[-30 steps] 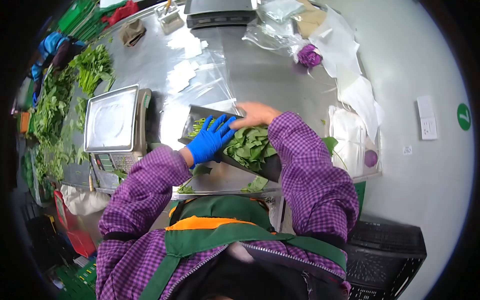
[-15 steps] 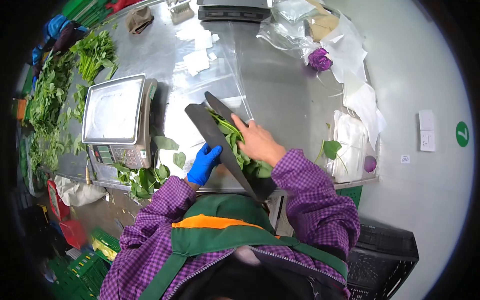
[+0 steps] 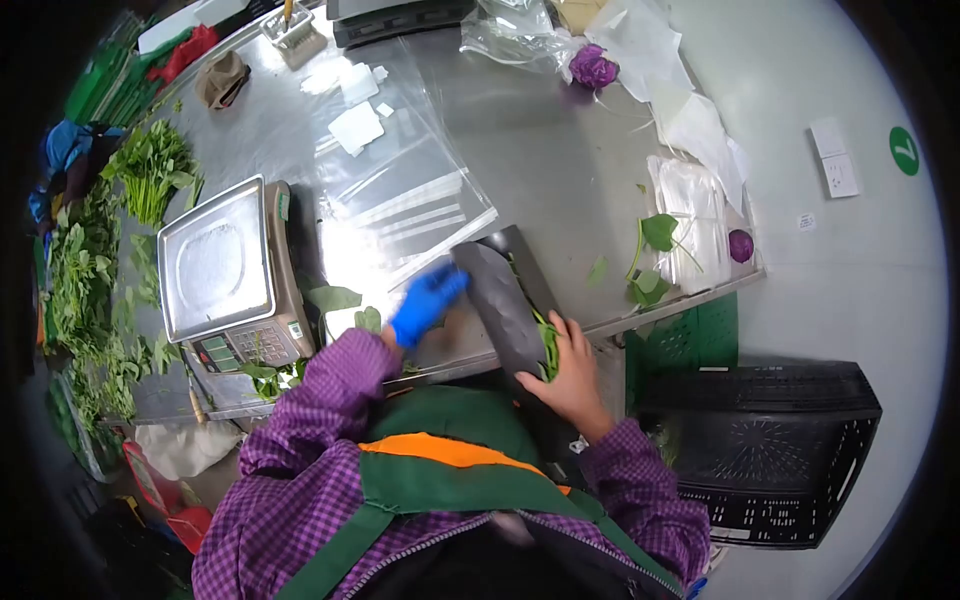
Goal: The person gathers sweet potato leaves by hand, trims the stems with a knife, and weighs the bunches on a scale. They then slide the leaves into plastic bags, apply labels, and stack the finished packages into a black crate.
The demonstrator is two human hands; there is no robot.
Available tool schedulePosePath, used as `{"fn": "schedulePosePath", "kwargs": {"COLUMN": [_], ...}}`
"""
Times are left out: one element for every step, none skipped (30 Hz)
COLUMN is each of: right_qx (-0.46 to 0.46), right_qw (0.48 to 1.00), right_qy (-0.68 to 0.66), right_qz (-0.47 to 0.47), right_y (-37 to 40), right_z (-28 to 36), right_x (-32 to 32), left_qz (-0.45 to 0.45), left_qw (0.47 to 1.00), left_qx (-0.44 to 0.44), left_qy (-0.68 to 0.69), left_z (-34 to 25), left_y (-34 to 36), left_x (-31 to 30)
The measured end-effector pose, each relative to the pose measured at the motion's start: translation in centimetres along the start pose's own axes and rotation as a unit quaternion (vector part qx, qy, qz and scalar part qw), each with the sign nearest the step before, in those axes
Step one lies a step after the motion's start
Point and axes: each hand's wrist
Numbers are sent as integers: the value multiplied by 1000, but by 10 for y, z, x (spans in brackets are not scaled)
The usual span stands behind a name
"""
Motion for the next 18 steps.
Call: {"fn": "schedulePosePath", "kwargs": {"right_qx": [3,-8,-28,-25,-27,-20,-10,-9,-3,-19,-22,-22,-28,-39,-40,-51,-72,-64], "right_qw": [1000,999,997,995,992,989,985,984,984,984,985,986,986,988,990,992,992,994], "right_qy": [-3,-4,-7,-42,-80,-106,-129,-137,-141,-146,-134,-122,-124,-108,-89,-72,-58,-64], "right_qz": [0,-37,-70,-86,-95,-104,-112,-112,-113,-99,-105,-115,-112,-103,-100,-92,-80,-65], "right_y": [15,27,33,38,42,45,48,49,50,53,56,53,49,49,55,55,51,47], "right_z": [-4,-7,-10,-14,-18,-25,-32,-36,-40,-45,-51,-51,-51,-49,-44,-39,-36,-26], "right_x": [3,7,12,15,20,25,30,33,36,40,43,45,46,46,42,40,39,37], "left_qz": [-50,-138,-169,-167,-169,-168,-166,-143,-117,-112,-104,-93,-77,-80,-70,-75,-73,-34], "left_qw": [998,960,934,897,848,837,826,841,857,863,869,872,876,881,884,893,902,918], "left_qx": [21,74,147,172,187,198,208,169,130,128,129,121,113,107,110,157,202,182], "left_qy": [0,-231,-278,-371,-465,-482,-498,-494,-484,-476,-466,-465,-463,-453,-449,-415,-374,-350], "left_z": [5,-13,-1,4,5,13,18,17,16,14,13,8,5,-1,-1,2,7,-3], "left_y": [-27,-36,-55,-65,-73,-79,-85,-89,-93,-92,-90,-87,-83,-76,-74,-72,-67,-57], "left_x": [-15,-31,-42,-52,-63,-73,-79,-81,-82,-82,-82,-80,-79,-75,-73,-70,-62,-54]}}
Point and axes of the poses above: each hand's wrist, its own y-axis away from the middle knuckle, its own x-axis out of the palm, z = x × y, and after that the axes turned 9 degrees about -y, right-handed
